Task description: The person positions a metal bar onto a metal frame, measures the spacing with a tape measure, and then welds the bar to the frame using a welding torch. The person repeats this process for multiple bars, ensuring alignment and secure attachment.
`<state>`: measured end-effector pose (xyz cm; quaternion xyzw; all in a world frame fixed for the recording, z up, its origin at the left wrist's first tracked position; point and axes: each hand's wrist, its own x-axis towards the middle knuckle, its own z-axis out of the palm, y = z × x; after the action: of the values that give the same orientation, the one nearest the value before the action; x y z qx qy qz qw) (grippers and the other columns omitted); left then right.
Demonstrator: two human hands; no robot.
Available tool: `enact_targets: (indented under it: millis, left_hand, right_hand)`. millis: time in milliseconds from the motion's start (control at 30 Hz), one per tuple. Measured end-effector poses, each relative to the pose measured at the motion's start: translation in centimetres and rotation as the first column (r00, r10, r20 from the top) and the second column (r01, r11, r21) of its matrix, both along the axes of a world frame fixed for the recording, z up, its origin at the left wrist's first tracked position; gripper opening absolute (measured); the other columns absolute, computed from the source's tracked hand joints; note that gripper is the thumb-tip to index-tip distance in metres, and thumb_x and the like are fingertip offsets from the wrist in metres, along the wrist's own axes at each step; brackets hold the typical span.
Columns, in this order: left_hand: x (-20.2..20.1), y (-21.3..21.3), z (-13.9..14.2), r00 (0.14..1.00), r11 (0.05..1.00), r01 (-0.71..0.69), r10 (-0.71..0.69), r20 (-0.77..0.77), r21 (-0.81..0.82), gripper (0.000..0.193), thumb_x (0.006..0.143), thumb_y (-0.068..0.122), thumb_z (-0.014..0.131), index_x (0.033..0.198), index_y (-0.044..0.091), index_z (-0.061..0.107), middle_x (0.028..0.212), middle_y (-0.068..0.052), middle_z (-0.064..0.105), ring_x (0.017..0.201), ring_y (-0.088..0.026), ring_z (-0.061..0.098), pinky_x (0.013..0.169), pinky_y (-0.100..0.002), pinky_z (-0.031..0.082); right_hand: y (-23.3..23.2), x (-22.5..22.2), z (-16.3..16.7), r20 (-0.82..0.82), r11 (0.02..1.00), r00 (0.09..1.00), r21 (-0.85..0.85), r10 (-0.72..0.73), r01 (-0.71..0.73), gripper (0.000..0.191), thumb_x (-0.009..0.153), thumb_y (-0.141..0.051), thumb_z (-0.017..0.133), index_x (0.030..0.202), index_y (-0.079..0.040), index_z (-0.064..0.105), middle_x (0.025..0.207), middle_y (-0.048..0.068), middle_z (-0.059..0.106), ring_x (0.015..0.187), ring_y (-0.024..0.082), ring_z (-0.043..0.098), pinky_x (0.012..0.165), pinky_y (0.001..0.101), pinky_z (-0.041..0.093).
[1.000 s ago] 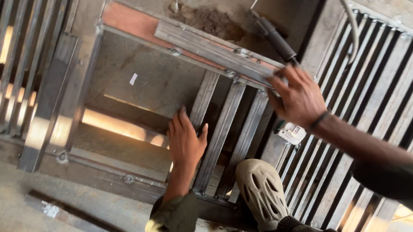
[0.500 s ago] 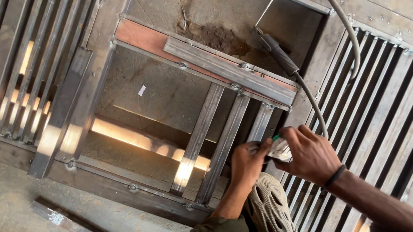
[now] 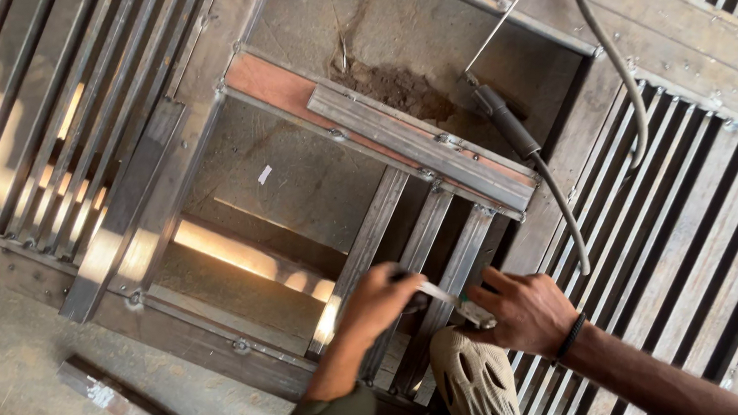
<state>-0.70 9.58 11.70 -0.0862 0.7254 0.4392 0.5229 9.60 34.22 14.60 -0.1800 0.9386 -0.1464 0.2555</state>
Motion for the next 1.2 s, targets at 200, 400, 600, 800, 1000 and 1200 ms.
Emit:
enact_targets:
  millis: [200, 400, 600, 800, 1000, 1200]
  left_hand:
    - [-4.5, -6.6, -1.9, 0.917, 0.912, -0.389, 0.396, -0.037, 0.13, 0.038, 0.093, 0.035, 0.061, 0.102, -0.002, 0.067, 0.08, -0.011, 0.075, 0.068, -0.019, 0.073, 0.063, -0.034, 0.061]
    - [-2.6, -4.7, -3.8, 0.789, 0.968, -0.179, 0.249, -0.562, 0.178, 0.053, 0.107, 0.03, 0.068, 0.13, -0.013, 0.048, 0.11, -0.02, 0.066, 0.098, -0.027, 0.067, 0.08, -0.047, 0.051]
    - [-2.4, -2.1, -1.2, 0.893, 0.915, -0.385, 0.402, -0.204, 0.119, 0.032, 0.095, 0.028, 0.063, 0.109, -0.001, 0.062, 0.093, -0.013, 0.074, 0.073, -0.023, 0.075, 0.061, -0.038, 0.063]
    - [-4.4, -5.2, 0.3, 0.695, 0.91, -0.402, 0.377, -0.612, 0.103, 0.039, 0.099, 0.034, 0.064, 0.113, -0.002, 0.064, 0.098, -0.015, 0.076, 0.085, -0.024, 0.073, 0.071, -0.039, 0.057]
    - [-3.3, -3.6, -0.5, 0.703, 0.889, -0.458, 0.378, -0.603, 0.024, 0.064, 0.1, 0.048, 0.064, 0.137, -0.003, 0.048, 0.111, -0.013, 0.07, 0.093, -0.02, 0.07, 0.076, -0.039, 0.058]
    - [-3.2, -3.6, -0.5, 0.664, 0.771, -0.612, 0.621, -0.417, 0.174, 0.045, 0.098, 0.045, 0.064, 0.109, 0.001, 0.066, 0.087, -0.015, 0.073, 0.064, -0.02, 0.071, 0.051, -0.03, 0.059]
  right_hand:
    - [2.2, 0.7, -0.4, -0.078, 0.94, 0.976, -0.295, -0.204, 0.173, 0.029, 0.089, -0.032, 0.072, 0.114, -0.019, 0.073, 0.103, 0.007, 0.077, 0.059, 0.007, 0.068, 0.037, 0.0193, 0.052]
    - [1.9, 0.7, 0.3, -0.344, 0.917, 0.906, -0.385, -0.247, 0.104, 0.031, 0.095, -0.021, 0.076, 0.124, -0.03, 0.075, 0.103, 0.007, 0.08, 0.054, 0.006, 0.07, 0.032, 0.016, 0.05]
    - [0.4, -0.9, 0.7, -0.34, 0.958, 0.918, -0.262, -0.205, 0.116, 0.027, 0.093, -0.023, 0.076, 0.12, -0.028, 0.077, 0.104, 0.003, 0.08, 0.054, 0.009, 0.069, 0.03, 0.0215, 0.047]
    - [1.7, -0.5, 0.1, -0.329, 0.995, 0.94, -0.072, -0.09, 0.07, 0.042, 0.088, -0.028, 0.075, 0.13, -0.03, 0.076, 0.114, 0.004, 0.076, 0.057, 0.014, 0.072, 0.028, 0.025, 0.048]
    - [1.7, -0.4, -1.7, -0.373, 0.981, 0.911, -0.144, -0.175, 0.13, 0.025, 0.093, -0.024, 0.072, 0.117, -0.029, 0.074, 0.109, -0.005, 0.075, 0.062, 0.01, 0.071, 0.041, 0.0252, 0.054]
    - [2.2, -0.8, -1.7, -0.409, 0.998, 0.913, -0.047, 0.011, -0.033, 0.032, 0.092, -0.018, 0.072, 0.123, -0.027, 0.075, 0.113, 0.001, 0.077, 0.055, 0.011, 0.07, 0.035, 0.0246, 0.053]
